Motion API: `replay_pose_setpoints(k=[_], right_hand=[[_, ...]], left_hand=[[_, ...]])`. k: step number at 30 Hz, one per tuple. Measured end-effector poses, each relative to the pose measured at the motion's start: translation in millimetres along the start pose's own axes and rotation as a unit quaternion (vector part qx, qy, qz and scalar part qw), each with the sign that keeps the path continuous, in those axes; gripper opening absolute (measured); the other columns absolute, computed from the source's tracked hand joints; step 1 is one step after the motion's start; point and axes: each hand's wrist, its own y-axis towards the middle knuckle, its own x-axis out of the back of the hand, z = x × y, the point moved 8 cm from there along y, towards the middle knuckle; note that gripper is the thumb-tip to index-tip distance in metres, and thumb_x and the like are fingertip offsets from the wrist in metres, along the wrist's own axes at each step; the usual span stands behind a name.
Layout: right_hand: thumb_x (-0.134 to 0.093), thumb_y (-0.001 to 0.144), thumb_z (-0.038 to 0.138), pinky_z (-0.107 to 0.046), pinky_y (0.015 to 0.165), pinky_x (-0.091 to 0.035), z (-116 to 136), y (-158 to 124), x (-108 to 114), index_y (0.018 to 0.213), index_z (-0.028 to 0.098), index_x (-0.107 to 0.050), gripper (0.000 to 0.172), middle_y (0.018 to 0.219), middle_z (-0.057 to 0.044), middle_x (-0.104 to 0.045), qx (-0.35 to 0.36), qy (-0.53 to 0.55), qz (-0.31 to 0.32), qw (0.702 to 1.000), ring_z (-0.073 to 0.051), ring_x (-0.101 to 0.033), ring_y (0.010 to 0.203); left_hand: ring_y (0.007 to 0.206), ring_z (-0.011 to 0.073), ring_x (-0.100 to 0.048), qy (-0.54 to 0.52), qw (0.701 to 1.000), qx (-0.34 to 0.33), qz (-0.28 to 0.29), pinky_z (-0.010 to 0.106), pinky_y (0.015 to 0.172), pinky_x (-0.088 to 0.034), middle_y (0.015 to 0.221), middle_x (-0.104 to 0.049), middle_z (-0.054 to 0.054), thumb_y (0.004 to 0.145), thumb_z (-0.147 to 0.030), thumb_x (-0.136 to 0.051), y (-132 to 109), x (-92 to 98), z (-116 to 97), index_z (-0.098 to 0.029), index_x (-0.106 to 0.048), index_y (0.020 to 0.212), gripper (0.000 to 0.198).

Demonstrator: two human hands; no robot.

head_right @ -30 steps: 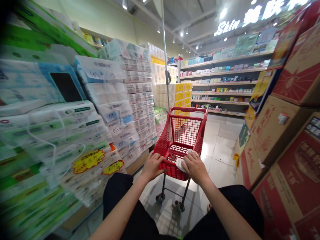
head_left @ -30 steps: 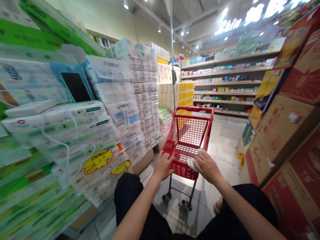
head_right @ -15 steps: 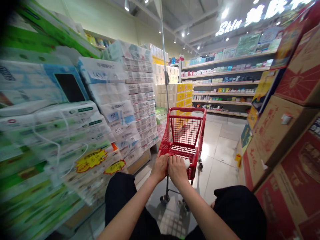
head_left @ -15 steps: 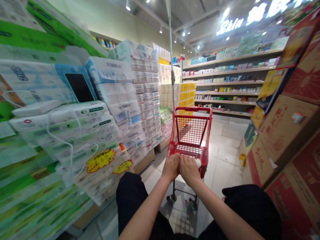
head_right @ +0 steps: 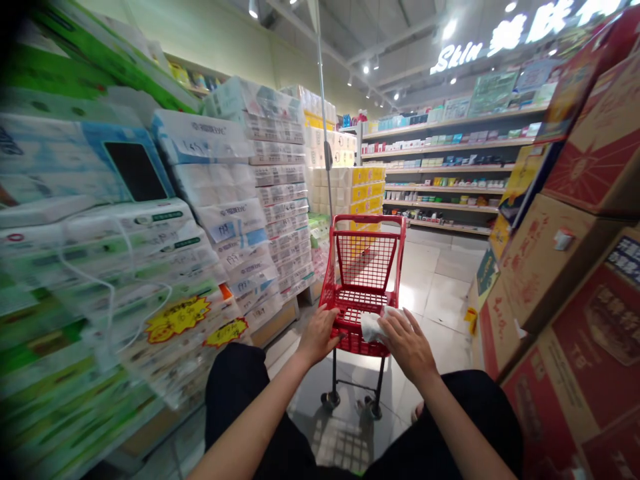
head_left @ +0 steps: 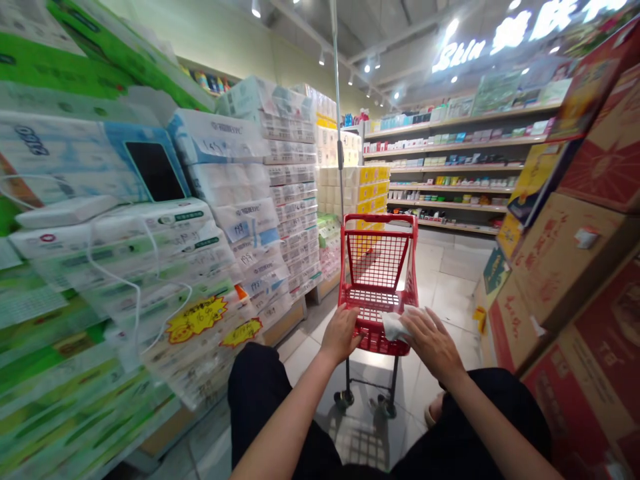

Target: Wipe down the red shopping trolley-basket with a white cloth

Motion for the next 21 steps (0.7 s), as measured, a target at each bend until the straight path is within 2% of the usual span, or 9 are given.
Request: replay_pose_setpoints(k=[4,9,11,13,16,19,21], right_hand=[[-0.042,0.096,0.034,-0.046,0.108,-0.028,1,2,-1,0.113,0.022,-0.06,0.027,0.106,-0.008,-0.066,-0.069,0.008,-0.014,0.998,-0.024,-0.055,0.109],[-0.042,0.096,0.03,-0.041,0.097,-0.036,32,21,-7,0.108,0.02,-0.061,0.025,0.101,-0.01,-0.066,-0.092,0.002,0.01,0.996,-0.024,-0.056,0.099],[-0.044,0.095,0.027,-0.041,0.096,-0.037,50,31,-12,0.112,0.019,-0.061,0.025,0.103,-0.011,-0.066,-0.086,0.003,0.02,0.996,-0.025,-0.056,0.101],[-0.046,0.094,0.024,-0.042,0.099,-0.037,65,38,-17,0.119,0.017,-0.059,0.029,0.111,-0.012,-0.064,-0.078,0.014,0.021,0.997,-0.026,-0.054,0.109],[-0.046,0.094,0.025,-0.043,0.105,-0.035,79,43,-13,0.13,0.014,-0.052,0.039,0.129,-0.014,-0.057,-0.026,0.053,0.017,0.998,-0.026,-0.046,0.125],[-0.038,0.096,0.024,-0.042,0.107,-0.036,67,40,2,0.139,0.017,-0.044,0.044,0.138,-0.011,-0.051,0.017,0.097,0.018,0.995,-0.022,-0.042,0.13],[-0.033,0.096,0.022,-0.042,0.105,-0.038,40,34,13,0.135,0.021,-0.047,0.041,0.133,-0.009,-0.055,-0.033,0.115,-0.002,0.993,-0.021,-0.048,0.125]], left_hand=[[0.115,0.0258,-0.052,-0.037,0.999,0.005,-0.012,0.052,0.111,-0.033,0.117,-0.057,0.008,0.079,-0.025,-0.059,-2,2.5,-20,-0.022,-0.034,0.131,0.058],[0.13,0.0261,-0.042,-0.066,0.998,-0.011,-0.007,0.052,0.114,-0.028,0.137,-0.047,0.011,0.077,-0.027,-0.06,-4,6.9,-44,-0.022,-0.028,0.138,0.07],[0.135,0.027,-0.036,-0.075,0.997,-0.019,0.0,0.054,0.115,-0.025,0.145,-0.039,0.013,0.079,-0.029,-0.06,-4,8.6,-50,-0.021,-0.026,0.14,0.07],[0.138,0.0269,-0.032,-0.077,0.997,-0.017,0.0,0.054,0.115,-0.025,0.149,-0.034,0.013,0.085,-0.031,-0.056,-5,11.7,-53,-0.021,-0.029,0.138,0.061],[0.139,0.0258,-0.029,-0.063,0.997,0.011,-0.031,0.052,0.115,-0.026,0.15,-0.033,0.012,0.093,-0.033,-0.046,-2,22.0,-52,-0.022,-0.034,0.136,0.046],[0.136,0.0254,-0.034,-0.03,0.997,0.024,-0.061,0.052,0.114,-0.026,0.142,-0.044,0.009,0.095,-0.03,-0.042,7,29.8,-56,-0.024,-0.039,0.133,0.038],[0.127,0.0236,-0.045,-0.014,0.998,0.017,-0.052,0.047,0.11,-0.033,0.132,-0.053,0.007,0.095,-0.027,-0.041,17,25.5,-62,-0.024,-0.041,0.132,0.036]])
